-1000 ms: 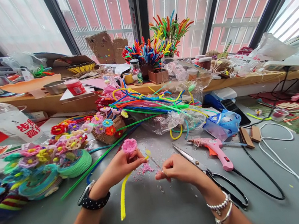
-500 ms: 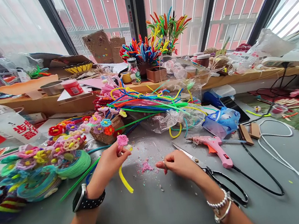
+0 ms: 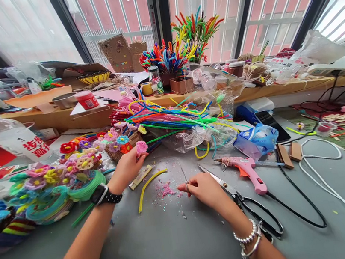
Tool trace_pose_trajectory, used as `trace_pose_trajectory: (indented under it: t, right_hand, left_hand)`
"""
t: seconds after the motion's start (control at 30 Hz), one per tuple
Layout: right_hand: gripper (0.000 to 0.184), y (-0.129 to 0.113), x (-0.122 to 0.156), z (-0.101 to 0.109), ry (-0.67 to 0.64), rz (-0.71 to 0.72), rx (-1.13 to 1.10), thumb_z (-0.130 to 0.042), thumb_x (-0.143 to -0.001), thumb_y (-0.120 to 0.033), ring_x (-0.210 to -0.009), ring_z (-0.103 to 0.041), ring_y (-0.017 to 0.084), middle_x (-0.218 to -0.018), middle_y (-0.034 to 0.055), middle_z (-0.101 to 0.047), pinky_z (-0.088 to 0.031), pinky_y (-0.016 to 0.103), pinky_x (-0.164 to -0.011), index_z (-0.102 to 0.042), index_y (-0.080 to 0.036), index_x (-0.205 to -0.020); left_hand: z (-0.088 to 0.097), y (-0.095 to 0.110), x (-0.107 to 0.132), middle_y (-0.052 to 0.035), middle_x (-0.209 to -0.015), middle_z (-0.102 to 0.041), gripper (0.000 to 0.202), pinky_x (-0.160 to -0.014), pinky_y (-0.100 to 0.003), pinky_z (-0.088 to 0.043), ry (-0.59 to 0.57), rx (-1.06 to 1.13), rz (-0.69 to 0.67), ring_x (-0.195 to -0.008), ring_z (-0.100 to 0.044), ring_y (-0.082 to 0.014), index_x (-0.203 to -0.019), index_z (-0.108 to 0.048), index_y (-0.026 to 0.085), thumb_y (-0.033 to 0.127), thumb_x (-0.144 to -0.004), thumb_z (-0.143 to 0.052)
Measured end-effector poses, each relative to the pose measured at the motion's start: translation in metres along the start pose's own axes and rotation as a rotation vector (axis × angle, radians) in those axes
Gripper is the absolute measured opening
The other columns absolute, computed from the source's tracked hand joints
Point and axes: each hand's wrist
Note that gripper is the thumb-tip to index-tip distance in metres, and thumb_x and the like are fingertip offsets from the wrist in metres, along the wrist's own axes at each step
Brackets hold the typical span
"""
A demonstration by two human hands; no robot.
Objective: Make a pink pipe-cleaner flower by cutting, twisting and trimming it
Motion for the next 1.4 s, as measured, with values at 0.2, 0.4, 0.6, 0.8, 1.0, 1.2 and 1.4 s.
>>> trace_pose_trajectory:
  t: [0.2, 0.4, 0.6, 0.8, 1.0, 1.2, 1.4]
  right_hand:
    - [0.048, -0.005, 0.002, 0.0, -0.001, 0.016, 0.03, -0.044, -0.076, -0.051, -0.044, -0.037, 0.009, -0.044, -0.0012, -0.048, -0.024, 0.021, -0.044, -0.062, -0.014, -0.051]
    - [0.044, -0.008, 0.003, -0.001, 0.032, 0.004, 0.031, -0.048, -0.075, -0.047, -0.043, -0.037, 0.008, -0.042, -0.0022, -0.047, -0.024, 0.02, -0.043, -0.061, -0.014, -0.049]
    - [0.037, -0.01, 0.002, -0.005, 0.132, -0.019, -0.013, -0.054, -0.072, -0.039, -0.044, -0.037, 0.008, -0.043, -0.0039, -0.045, -0.026, 0.02, -0.044, -0.054, -0.014, -0.044]
    - [0.037, -0.016, 0.004, -0.004, 0.142, -0.023, 0.027, -0.054, -0.073, -0.039, -0.043, -0.036, 0.008, -0.042, -0.004, -0.045, -0.025, 0.021, -0.044, -0.052, -0.015, -0.044]
    - [0.037, -0.011, 0.002, -0.005, 0.16, -0.056, 0.034, -0.053, -0.072, -0.04, -0.044, -0.035, 0.008, -0.042, -0.0039, -0.045, -0.024, 0.021, -0.044, -0.053, -0.015, -0.044]
    - [0.032, -0.011, 0.002, -0.005, 0.124, -0.046, 0.061, -0.056, -0.07, -0.035, -0.045, -0.033, 0.008, -0.042, -0.0039, -0.044, -0.023, 0.021, -0.044, -0.056, -0.015, -0.045]
    - [0.03, -0.013, 0.002, -0.005, 0.136, -0.041, 0.105, -0.055, -0.071, -0.033, -0.044, -0.034, 0.008, -0.043, -0.0032, -0.045, -0.023, 0.02, -0.044, -0.058, -0.015, -0.047]
  left_hand:
    - [-0.026, -0.006, -0.04, -0.0079, -0.074, -0.066, 0.019, -0.061, -0.023, -0.04, -0.003, -0.024, 0.036, -0.077, -0.062, -0.0193, -0.077, -0.057, 0.015, 0.006, -0.073, -0.041]
    - [-0.044, -0.005, -0.064, -0.0144, -0.085, -0.066, 0.027, -0.065, -0.026, -0.043, 0.057, -0.074, 0.129, -0.085, -0.062, -0.0235, -0.095, -0.056, 0.012, 0.006, -0.076, -0.039]
    - [-0.056, -0.002, -0.08, -0.0152, -0.09, -0.065, 0.025, -0.072, -0.028, -0.045, 0.012, -0.099, 0.136, -0.089, -0.061, -0.0246, -0.099, -0.056, 0.01, 0.012, -0.076, -0.045]
    - [-0.067, 0.001, -0.082, -0.0162, -0.087, -0.066, 0.029, -0.072, -0.031, -0.046, -0.016, -0.133, 0.158, -0.087, -0.061, -0.026, -0.105, -0.052, 0.01, 0.011, -0.078, -0.041]
    - [-0.062, 0.007, -0.079, -0.0173, -0.092, -0.064, 0.032, -0.072, -0.031, -0.047, -0.029, -0.19, 0.174, -0.088, -0.061, -0.0251, -0.107, -0.05, 0.009, 0.006, -0.079, -0.034]
    - [-0.054, 0.008, -0.071, -0.0175, -0.091, -0.063, 0.034, -0.072, -0.031, -0.048, -0.067, -0.254, 0.165, -0.086, -0.061, -0.0237, -0.106, -0.049, 0.008, 0.001, -0.077, -0.033]
    - [-0.056, 0.009, -0.067, -0.0202, -0.095, -0.059, 0.036, -0.069, -0.033, -0.048, -0.049, -0.286, 0.138, -0.087, -0.06, -0.0255, -0.104, -0.05, 0.007, 0.0, -0.078, -0.027]
Point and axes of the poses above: each hand's wrist, its own x-axis away from the middle knuckle, its own z-axis out of the back of the hand, y = z × x
